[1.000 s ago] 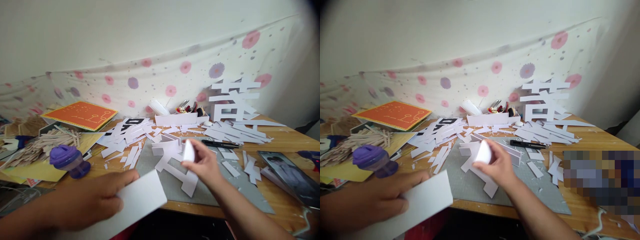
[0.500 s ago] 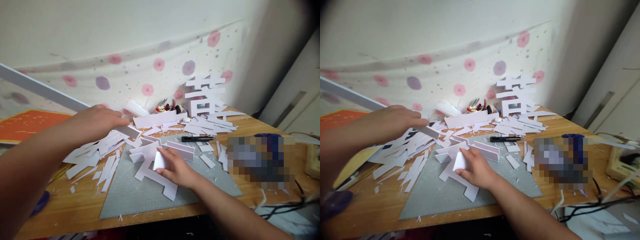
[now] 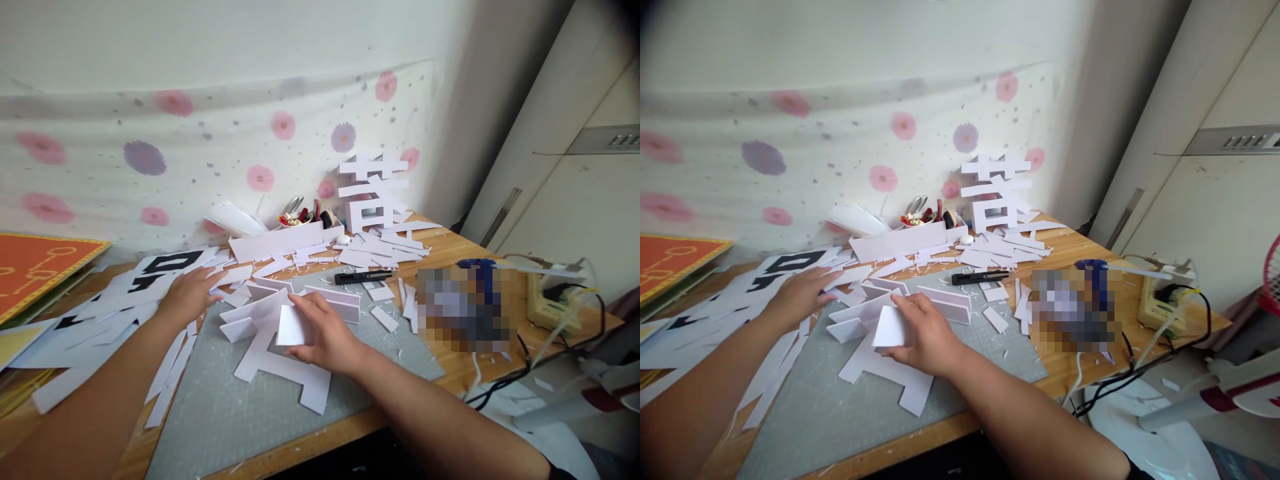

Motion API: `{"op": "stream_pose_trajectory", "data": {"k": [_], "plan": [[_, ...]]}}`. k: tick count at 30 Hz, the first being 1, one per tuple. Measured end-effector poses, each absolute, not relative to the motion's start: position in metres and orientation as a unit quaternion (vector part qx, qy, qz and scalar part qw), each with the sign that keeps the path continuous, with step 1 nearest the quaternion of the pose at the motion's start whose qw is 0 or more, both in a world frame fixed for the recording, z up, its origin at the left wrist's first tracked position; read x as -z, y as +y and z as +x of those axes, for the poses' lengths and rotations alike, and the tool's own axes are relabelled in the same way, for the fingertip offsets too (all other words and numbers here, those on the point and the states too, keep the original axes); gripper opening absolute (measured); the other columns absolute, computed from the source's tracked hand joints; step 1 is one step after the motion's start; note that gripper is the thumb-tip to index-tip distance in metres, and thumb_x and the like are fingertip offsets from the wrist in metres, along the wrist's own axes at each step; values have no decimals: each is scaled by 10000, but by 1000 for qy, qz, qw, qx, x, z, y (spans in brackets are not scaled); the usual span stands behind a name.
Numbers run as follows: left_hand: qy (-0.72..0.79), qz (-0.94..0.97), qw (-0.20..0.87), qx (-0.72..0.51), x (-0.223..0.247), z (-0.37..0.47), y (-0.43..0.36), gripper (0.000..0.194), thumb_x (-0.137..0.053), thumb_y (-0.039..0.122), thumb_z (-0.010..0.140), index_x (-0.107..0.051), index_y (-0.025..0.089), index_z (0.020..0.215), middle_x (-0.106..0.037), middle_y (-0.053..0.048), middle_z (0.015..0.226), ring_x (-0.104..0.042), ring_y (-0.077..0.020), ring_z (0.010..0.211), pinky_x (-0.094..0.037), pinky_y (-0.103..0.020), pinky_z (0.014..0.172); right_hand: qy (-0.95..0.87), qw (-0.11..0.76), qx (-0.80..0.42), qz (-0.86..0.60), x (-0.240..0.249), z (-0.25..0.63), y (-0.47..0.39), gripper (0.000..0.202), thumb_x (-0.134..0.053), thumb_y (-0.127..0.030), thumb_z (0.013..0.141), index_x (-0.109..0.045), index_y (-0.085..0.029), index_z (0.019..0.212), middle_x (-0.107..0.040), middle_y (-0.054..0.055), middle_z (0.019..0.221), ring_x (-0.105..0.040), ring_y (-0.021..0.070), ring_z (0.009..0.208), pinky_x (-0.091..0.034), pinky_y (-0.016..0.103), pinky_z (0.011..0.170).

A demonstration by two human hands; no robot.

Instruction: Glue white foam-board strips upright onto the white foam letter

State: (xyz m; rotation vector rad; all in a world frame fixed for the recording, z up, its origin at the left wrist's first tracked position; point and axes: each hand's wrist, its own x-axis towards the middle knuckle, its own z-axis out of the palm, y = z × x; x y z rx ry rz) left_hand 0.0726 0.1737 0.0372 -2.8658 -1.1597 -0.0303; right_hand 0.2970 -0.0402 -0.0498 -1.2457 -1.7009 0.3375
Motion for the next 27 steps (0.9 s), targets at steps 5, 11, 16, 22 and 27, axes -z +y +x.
{"op": "stream_pose_trajectory", "data": {"k": [5,11,16,22,27], "plan": [[-398,-844,-232,275,-23,85,131,413,-587,548,819,-653,214,1052,-671,-106,1118,-613,-286,1044,-483,-398,918,-745,504,33,-436,53,297,-36,844,-760,-456,798,-341,-251,1502,-605,144,1298,-568,284,1148,-483,487,988],[-279,-736,-577,217,1,104,68,475,-759,572,707,-649,193,971,-693,-59,873,-635,-204,810,-495,-292,710,-794,456,101,-390,55,286,-35,717,-629,-464,909,-336,-193,1505,-662,123,1244,-575,237,1132,-514,405,972],[-259,-696,-632,222,13,105,65,469,-783,523,723,-659,171,1006,-684,-53,849,-617,-180,797,-473,-261,690,-806,389,168,-414,37,283,-46,669,-612,-433,926,-357,-199,1498,-574,123,1412,-435,269,1366,-450,441,1088],[-331,-574,-685,304,8,102,68,593,-930,536,465,-686,155,848,-670,-16,750,-576,-126,669,-459,-203,597,-593,459,327,-575,6,372,-114,258,-645,-282,879,-665,-207,1125,-731,96,1029,-688,222,935,-561,371,840],[-343,-490,-724,344,2,104,72,623,-984,449,337,-660,158,782,-657,-2,715,-567,-122,630,-482,-196,559,-182,332,231,-896,8,486,-193,305,-524,-369,890,-706,-142,980,-745,132,902,-694,253,833,-519,355,759]]}}
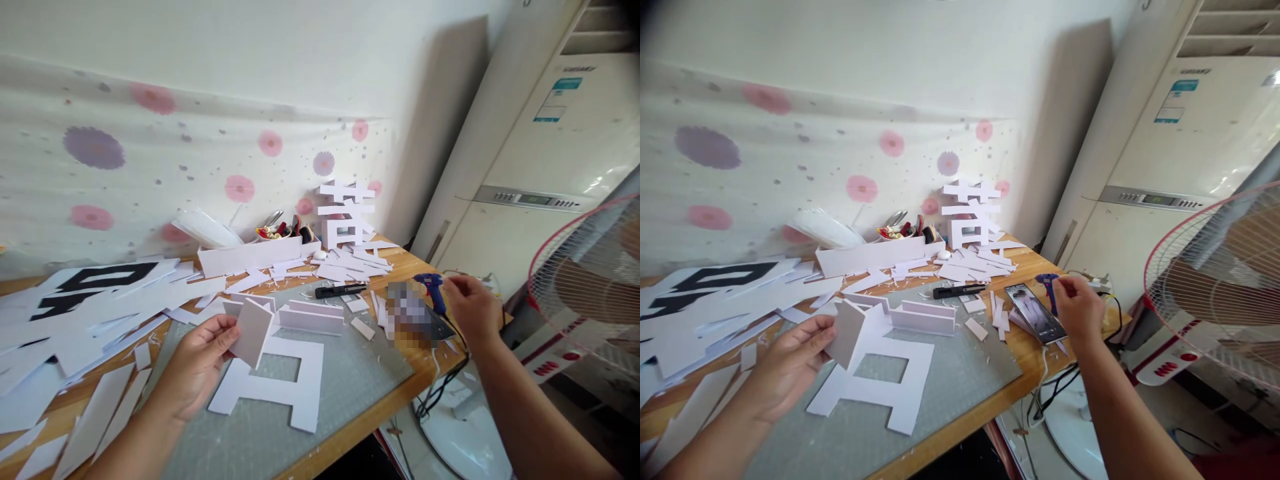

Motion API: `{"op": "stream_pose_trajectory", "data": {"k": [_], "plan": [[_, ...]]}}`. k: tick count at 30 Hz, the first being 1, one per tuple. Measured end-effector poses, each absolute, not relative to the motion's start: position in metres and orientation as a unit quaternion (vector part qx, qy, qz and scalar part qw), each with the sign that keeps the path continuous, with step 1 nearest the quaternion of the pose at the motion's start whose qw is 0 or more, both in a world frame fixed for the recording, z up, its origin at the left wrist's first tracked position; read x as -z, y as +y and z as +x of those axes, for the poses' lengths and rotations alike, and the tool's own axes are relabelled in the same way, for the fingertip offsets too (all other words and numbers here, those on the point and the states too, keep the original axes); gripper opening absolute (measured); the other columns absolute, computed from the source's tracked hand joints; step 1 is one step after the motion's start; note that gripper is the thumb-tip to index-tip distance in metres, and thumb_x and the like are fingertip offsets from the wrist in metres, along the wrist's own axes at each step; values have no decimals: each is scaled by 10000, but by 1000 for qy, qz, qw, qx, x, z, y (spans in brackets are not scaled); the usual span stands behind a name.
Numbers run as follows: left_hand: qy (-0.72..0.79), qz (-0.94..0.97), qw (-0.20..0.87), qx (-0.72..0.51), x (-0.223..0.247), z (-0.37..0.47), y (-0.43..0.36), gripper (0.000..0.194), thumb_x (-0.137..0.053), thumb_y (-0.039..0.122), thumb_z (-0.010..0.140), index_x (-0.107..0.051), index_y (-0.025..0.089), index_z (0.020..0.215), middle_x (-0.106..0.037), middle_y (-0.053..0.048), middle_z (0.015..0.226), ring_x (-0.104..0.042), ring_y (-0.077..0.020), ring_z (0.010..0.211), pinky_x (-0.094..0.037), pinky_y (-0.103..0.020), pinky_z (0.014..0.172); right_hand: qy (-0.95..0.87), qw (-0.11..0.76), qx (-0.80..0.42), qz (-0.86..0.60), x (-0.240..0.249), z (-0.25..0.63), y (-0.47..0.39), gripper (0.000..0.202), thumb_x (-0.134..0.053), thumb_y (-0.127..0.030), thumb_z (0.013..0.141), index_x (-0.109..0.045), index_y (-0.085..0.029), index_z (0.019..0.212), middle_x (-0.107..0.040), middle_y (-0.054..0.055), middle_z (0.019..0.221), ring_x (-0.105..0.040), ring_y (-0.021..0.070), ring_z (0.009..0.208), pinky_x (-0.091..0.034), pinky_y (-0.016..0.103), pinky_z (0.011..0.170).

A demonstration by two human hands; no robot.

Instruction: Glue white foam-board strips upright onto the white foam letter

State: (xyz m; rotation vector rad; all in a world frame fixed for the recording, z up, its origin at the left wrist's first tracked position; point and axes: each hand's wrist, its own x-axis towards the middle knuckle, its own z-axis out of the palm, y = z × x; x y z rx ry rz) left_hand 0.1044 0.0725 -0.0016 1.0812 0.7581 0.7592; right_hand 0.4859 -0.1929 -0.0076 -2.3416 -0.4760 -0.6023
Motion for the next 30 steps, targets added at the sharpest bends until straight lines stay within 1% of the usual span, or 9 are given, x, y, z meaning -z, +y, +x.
{"op": "stream_pose_trajectory", "data": {"k": [6,9,12,16,19,20,22,24,30], "plan": [[320,471,742,-354,8,104,80,587,-986,424,379,-657,176,798,-676,-15,814,-606,-139,774,-537,-184,680,-167,226,101,-954,23,546,-205,272,-636,-337,791,-742,-99,868,-743,206,946,-692,340,903,-484,406,764],[317,481,731,-365,9,103,80,570,-988,419,381,-663,176,781,-647,1,778,-569,-105,711,-503,-144,608,-163,196,69,-965,30,562,-189,282,-650,-343,782,-738,-86,857,-730,220,973,-672,347,979,-478,411,804],[311,472,735,-375,7,102,76,548,-994,380,373,-645,177,743,-578,39,694,-459,-54,567,-405,-121,472,-160,181,44,-969,27,569,-182,215,-691,-326,738,-718,-114,713,-722,185,840,-673,337,920,-473,393,777],[303,465,745,-370,3,103,71,538,-987,370,403,-638,191,771,-558,53,674,-467,-54,539,-434,-145,507,-149,189,56,-969,3,558,-198,233,-682,-355,740,-671,-151,628,-666,151,687,-662,338,818,-462,409,721],[289,479,740,-373,1,103,69,525,-968,378,453,-671,187,841,-569,43,693,-479,-59,544,-430,-159,512,-128,257,107,-952,-19,533,-215,265,-653,-449,738,-665,-185,747,-647,141,691,-652,359,802,-476,464,700],[284,485,739,-371,1,103,68,514,-961,380,469,-681,176,849,-569,38,693,-473,-57,541,-424,-162,511,-130,383,123,-906,-25,522,-217,266,-691,-442,694,-666,-193,784,-653,130,687,-655,345,765,-491,461,683],[273,495,740,-365,1,102,69,468,-945,379,504,-689,149,821,-562,29,681,-468,-57,544,-417,-169,514,-166,501,95,-844,-35,493,-211,273,-612,-474,724,-635,-234,853,-656,75,675,-654,262,637,-523,401,601],[265,495,745,-360,2,101,70,419,-926,380,541,-677,136,775,-548,24,643,-467,-63,544,-407,-178,514,-244,671,-3,-700,-39,456,-189,189,-649,-402,697,-624,-229,770,-602,55,579,-602,214,515,-503,369,538],[240,485,754,-373,4,95,75,382,-872,418,619,-629,146,734,-523,25,568,-445,-72,513,-374,-191,494,-482,643,-259,-536,-27,345,-89,274,-763,-392,705,-707,-196,888,-642,13,632,-585,152,524,-463,283,480]]}}
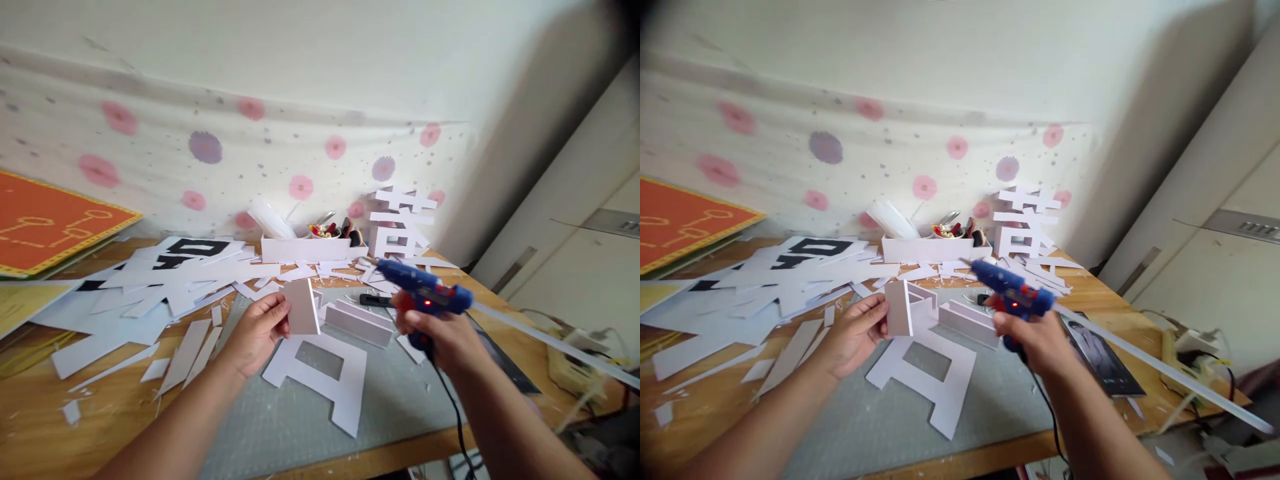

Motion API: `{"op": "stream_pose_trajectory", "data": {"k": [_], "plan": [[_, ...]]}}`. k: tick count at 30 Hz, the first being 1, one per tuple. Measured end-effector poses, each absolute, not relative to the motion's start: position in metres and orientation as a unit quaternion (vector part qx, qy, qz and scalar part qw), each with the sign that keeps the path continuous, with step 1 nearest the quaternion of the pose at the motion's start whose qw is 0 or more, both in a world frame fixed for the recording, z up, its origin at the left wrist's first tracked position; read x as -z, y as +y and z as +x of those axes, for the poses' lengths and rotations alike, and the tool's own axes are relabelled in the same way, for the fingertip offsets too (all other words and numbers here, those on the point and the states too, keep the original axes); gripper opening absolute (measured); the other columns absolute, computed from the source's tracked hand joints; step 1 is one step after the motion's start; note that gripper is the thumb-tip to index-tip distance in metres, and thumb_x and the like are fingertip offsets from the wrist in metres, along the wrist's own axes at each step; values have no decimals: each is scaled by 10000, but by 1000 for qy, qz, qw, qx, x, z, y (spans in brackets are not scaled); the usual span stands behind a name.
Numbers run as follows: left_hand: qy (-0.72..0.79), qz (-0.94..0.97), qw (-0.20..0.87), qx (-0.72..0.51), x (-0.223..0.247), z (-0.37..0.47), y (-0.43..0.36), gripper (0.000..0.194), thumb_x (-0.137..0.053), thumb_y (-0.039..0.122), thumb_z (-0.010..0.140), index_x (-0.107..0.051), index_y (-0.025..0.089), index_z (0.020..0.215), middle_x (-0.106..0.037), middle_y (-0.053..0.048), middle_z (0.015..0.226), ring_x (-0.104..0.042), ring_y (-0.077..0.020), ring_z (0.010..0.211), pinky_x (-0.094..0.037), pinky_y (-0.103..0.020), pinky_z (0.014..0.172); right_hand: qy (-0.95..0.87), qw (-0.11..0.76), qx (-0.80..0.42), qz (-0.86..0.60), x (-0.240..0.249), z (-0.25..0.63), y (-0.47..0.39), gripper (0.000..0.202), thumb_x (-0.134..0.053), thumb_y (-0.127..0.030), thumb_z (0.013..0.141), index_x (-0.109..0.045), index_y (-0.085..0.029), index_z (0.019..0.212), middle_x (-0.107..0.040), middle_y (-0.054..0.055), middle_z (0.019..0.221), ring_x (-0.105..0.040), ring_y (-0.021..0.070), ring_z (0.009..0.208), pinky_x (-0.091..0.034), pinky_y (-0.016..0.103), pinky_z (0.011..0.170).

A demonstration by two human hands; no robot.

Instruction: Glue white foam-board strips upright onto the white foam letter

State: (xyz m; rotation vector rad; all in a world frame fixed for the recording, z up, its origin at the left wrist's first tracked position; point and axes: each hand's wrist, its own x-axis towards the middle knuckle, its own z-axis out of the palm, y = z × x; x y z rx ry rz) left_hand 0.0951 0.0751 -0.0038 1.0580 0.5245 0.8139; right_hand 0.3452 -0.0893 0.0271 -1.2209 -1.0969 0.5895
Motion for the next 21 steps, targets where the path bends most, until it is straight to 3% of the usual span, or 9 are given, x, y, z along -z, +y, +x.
{"op": "stream_pose_trajectory", "data": {"k": [3,10,21], "plan": [[238,485,748,-386,3,92,77,406,-865,450,623,-609,149,714,-512,29,579,-429,-68,513,-364,-190,491,-514,636,-305,-488,-18,312,-54,268,-769,-408,710,-705,-203,872,-693,38,778,-618,158,593,-501,297,530],[245,487,736,-401,8,89,83,428,-837,489,659,-580,147,687,-476,23,624,-388,-69,549,-309,-196,492,-533,644,-385,-392,10,292,-30,273,-728,-448,741,-663,-194,813,-595,17,712,-581,156,635,-493,288,587],[259,512,721,-389,7,88,81,391,-796,474,712,-568,158,678,-452,16,646,-388,-92,601,-328,-206,557,-565,585,-338,-473,20,295,-39,295,-670,-484,813,-647,-201,733,-550,18,670,-498,150,633,-410,273,545]]}}
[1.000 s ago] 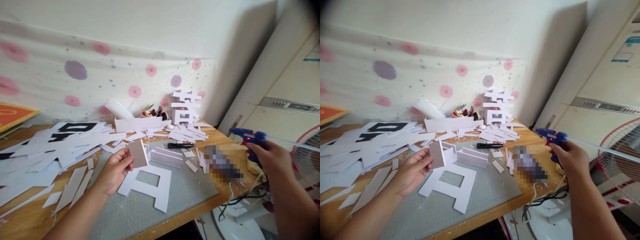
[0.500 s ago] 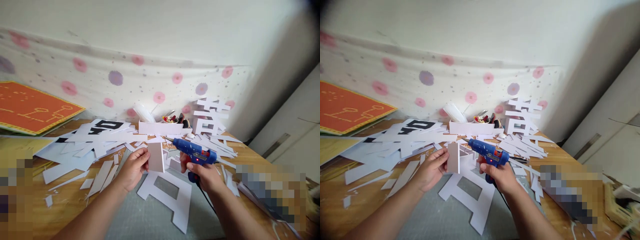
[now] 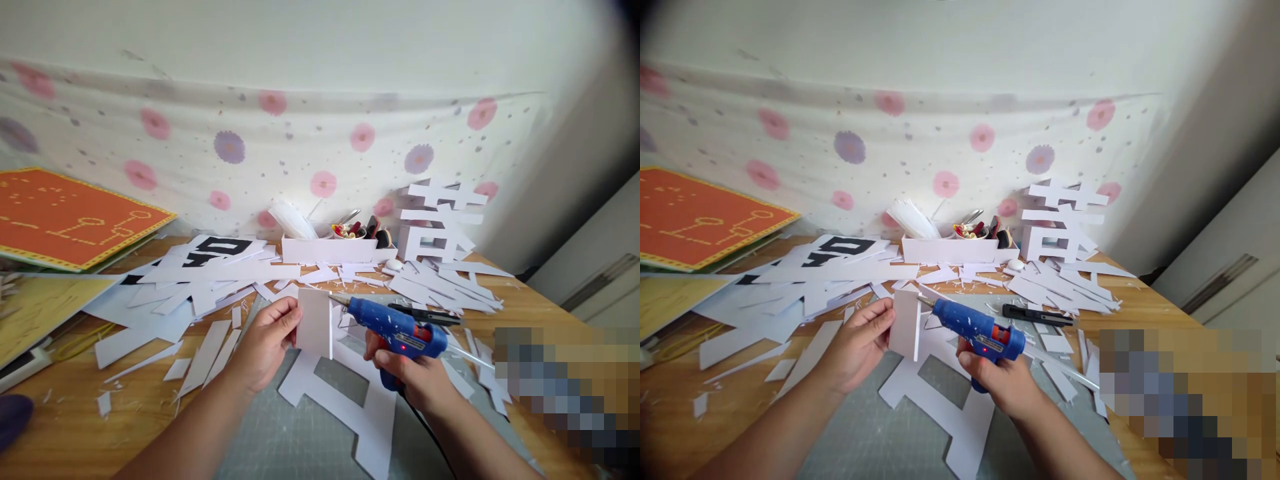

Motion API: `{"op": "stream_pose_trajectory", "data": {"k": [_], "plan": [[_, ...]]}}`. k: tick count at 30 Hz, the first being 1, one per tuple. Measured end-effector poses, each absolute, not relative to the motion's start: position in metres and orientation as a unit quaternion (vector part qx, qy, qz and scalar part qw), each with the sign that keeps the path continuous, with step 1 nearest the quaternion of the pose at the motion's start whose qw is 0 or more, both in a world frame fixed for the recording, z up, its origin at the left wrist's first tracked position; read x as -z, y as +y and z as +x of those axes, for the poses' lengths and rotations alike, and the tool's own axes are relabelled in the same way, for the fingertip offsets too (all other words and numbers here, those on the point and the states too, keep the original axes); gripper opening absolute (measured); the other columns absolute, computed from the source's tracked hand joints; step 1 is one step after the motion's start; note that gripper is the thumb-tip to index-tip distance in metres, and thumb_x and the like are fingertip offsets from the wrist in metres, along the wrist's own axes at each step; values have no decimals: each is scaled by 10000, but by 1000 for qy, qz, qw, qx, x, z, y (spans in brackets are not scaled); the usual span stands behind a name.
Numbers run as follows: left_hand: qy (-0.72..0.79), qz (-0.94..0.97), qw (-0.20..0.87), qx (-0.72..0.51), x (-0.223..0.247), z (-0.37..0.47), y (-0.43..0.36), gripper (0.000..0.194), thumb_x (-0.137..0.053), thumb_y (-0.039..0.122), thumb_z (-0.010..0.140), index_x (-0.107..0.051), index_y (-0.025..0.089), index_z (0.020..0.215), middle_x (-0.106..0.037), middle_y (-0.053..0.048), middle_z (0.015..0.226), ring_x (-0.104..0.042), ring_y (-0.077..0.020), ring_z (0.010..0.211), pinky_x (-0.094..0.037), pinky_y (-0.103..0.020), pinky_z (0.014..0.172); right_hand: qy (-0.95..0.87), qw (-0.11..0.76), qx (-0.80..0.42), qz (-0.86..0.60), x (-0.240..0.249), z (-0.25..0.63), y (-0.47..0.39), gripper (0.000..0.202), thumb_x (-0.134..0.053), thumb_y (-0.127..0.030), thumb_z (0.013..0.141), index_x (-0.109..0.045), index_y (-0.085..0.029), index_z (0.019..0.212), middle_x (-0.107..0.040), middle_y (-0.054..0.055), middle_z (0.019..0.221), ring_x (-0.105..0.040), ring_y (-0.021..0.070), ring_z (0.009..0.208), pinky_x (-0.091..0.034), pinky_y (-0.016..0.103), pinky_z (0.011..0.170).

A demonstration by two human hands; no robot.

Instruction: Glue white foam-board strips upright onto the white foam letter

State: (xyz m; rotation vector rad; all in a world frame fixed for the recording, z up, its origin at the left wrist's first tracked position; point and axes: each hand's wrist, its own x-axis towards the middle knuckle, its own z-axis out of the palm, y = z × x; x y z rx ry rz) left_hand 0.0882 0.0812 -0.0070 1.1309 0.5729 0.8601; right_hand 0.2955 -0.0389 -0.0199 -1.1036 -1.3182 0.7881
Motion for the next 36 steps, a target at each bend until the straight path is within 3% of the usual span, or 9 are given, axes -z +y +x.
{"op": "stream_pose_trajectory", "data": {"k": [36], "plan": [[256,517,717,-391,8,86,85,373,-789,465,733,-579,158,707,-442,18,647,-405,-94,626,-342,-195,577,-517,600,-339,-508,26,294,-43,312,-706,-498,766,-631,-203,696,-567,16,665,-541,167,642,-503,312,610]]}}
